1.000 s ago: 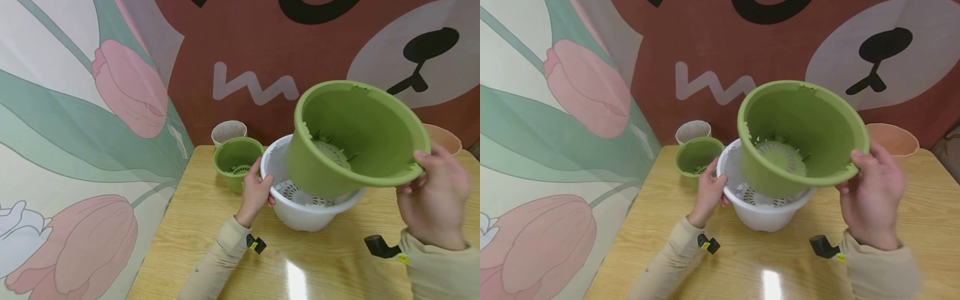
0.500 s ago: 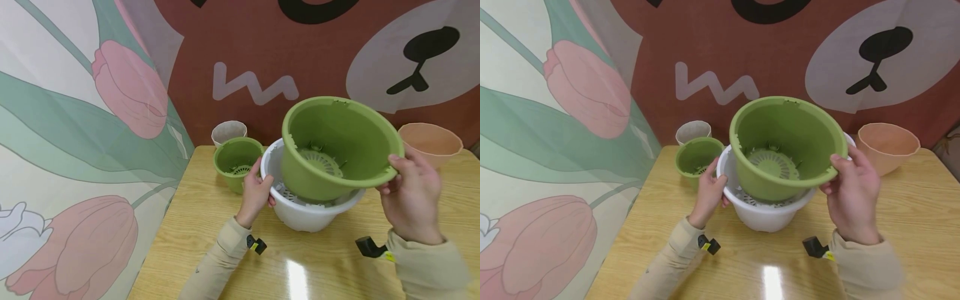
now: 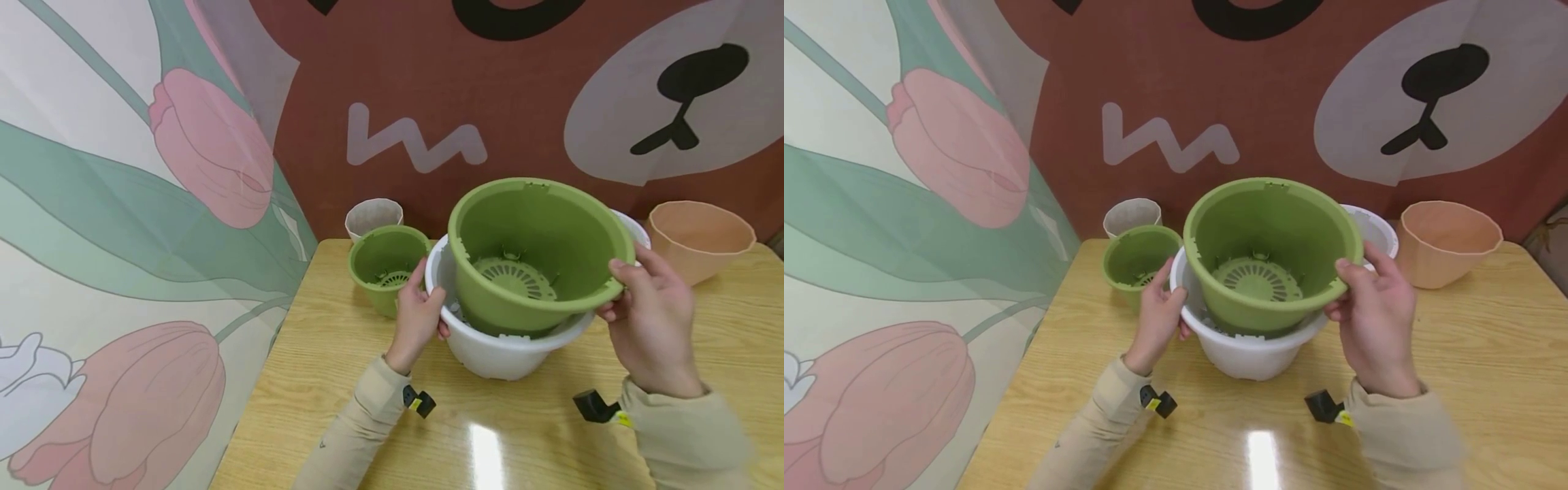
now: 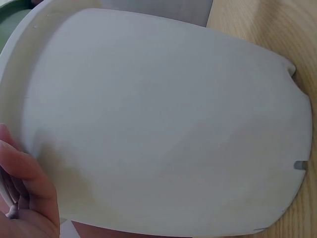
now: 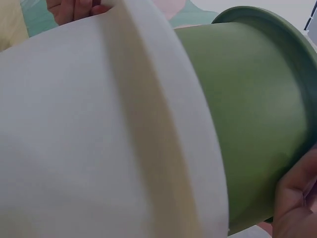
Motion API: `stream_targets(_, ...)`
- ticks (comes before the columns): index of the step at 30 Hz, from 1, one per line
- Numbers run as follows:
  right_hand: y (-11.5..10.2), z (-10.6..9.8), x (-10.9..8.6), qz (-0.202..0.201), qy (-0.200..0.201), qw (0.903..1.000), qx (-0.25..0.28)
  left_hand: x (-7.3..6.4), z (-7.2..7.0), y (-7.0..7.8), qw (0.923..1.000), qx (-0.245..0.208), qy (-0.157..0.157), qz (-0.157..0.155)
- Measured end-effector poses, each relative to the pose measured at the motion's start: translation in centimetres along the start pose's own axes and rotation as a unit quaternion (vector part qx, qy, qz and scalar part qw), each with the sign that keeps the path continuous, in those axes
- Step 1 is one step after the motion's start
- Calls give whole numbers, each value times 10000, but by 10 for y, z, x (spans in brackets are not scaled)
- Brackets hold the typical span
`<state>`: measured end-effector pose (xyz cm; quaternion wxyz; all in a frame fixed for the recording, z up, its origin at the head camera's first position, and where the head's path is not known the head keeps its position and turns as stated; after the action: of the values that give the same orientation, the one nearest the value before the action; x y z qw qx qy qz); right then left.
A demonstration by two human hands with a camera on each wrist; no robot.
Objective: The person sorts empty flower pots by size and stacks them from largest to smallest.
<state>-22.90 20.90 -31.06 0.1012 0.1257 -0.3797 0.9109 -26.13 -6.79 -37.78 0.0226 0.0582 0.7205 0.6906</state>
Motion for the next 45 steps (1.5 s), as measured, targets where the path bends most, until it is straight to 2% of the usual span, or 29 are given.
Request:
stream_targets(6, 5, -1, -1, 136, 17, 9997, -184, -11, 1, 18, 10000, -44, 17, 36)
stream_targets(13, 10, 2, -1, 251, -109, 9982, -540, 3, -2, -10, 9999, -47, 53, 111)
stream_targets(21, 15, -2, 1, 409, -109, 9977, -533, 1, 0, -11, 9995, -136, 44, 267)
stream_targets(26, 19, -3, 2, 556, -199, 9963, -626, 0, -1, -13, 9991, -297, 166, 269)
stream_targets(31, 24, -2, 3, 778, -340, 9925, -881, -1, -3, -18, 9966, -775, 222, 187)
stream_targets(37, 27, -5, 5, 1045, -461, 9880, -1042, -1, -1, -16, 9925, -1193, -19, 276)
stream_targets(39, 28, -6, 5, 1146, -515, 9854, -1151, -1, -1, -14, 9916, -1241, -104, 338)
stream_targets(42, 26, -9, 6, 1311, -485, 9743, -1768, -1, 0, -13, 9897, -1367, -191, 370)
stream_targets(44, 23, -13, 6, 1403, -388, 9587, -2442, -1, 1, -14, 9882, -1467, -250, 364)
stream_targets(45, 21, -16, 7, 1440, -304, 9463, -2878, -1, 2, -14, 9874, -1520, -272, 353)
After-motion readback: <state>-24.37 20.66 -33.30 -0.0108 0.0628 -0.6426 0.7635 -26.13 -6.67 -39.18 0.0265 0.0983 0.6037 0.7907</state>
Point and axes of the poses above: each hand's wrist, its own x-axis towards the middle knuckle, its own z-axis out of the palm, y = z × x, the point moved 10 cm from there along x, towards the middle knuckle, and after that the axes turned 8 degrees about -y, right-handed, at the moved point
